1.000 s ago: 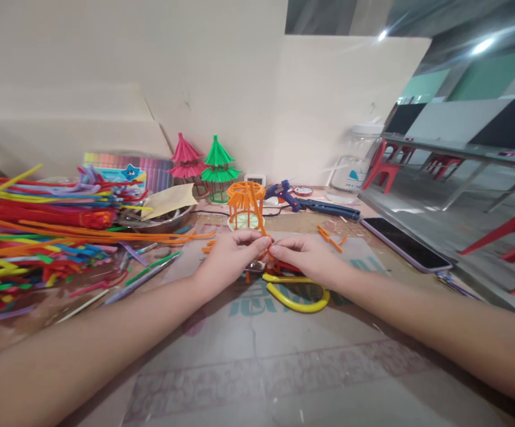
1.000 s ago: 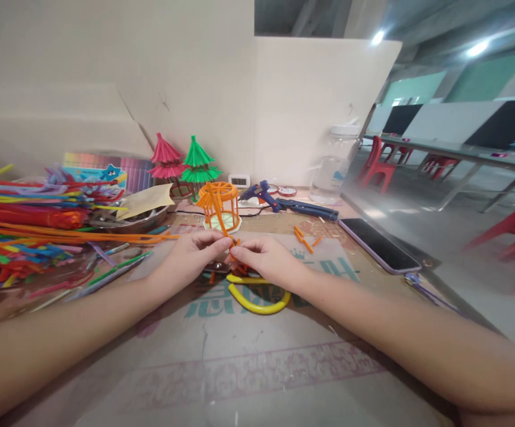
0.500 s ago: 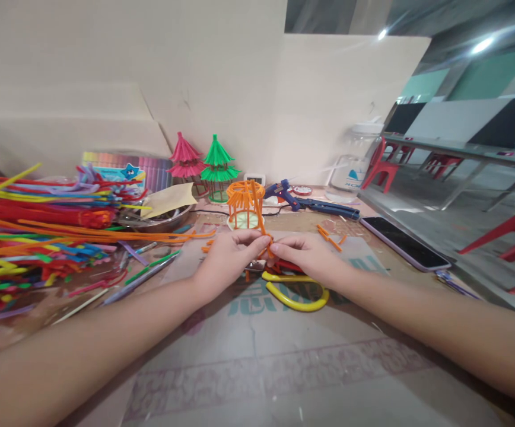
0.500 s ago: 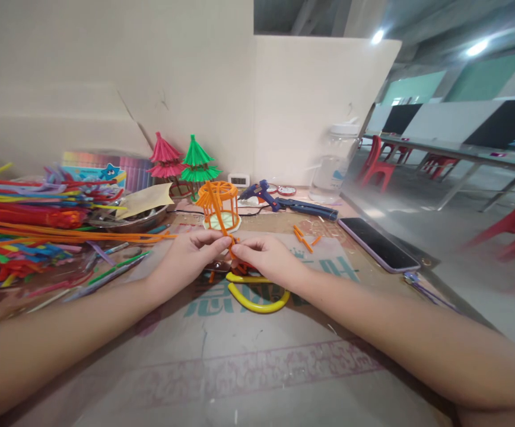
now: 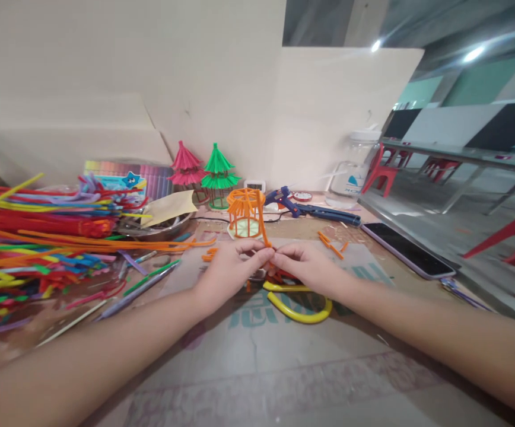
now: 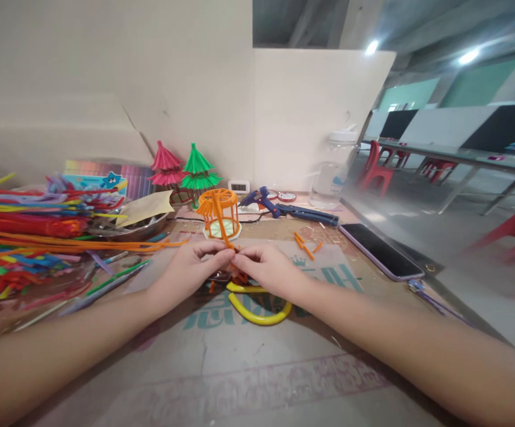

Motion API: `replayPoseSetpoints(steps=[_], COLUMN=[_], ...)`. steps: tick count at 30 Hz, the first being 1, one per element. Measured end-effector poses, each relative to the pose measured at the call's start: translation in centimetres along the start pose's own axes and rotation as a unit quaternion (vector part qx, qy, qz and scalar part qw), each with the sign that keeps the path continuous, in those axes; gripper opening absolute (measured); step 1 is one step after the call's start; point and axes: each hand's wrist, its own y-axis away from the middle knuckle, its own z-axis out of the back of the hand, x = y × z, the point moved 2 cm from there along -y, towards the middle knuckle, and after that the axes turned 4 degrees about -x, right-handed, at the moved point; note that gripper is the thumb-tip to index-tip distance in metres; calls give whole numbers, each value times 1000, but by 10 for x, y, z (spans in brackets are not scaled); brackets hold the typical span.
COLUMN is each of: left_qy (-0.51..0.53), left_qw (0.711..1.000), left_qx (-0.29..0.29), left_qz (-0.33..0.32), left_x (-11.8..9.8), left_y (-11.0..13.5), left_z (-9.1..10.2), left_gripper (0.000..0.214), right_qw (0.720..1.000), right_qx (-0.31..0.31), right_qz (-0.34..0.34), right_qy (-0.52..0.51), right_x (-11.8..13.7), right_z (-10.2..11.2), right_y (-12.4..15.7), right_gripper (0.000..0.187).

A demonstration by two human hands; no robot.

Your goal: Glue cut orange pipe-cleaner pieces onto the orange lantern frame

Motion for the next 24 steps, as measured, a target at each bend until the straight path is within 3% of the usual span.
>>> replayPoseSetpoints(steps=[9,24], left_qy=[71,84], left_qw=[996,994], left_qx=[-1,-4], left_qz=[57,69], left_x=[4,4], left_y=[1,0], left_z=[-2,-3], left_gripper=[29,28], right_qw=[998,1000], right_qx=[12,16], right_qz=[2,12], right_qy=[-67,20], right_x=[0,8], right_z=[0,3], right_y=[2,4], right_gripper=[41,34])
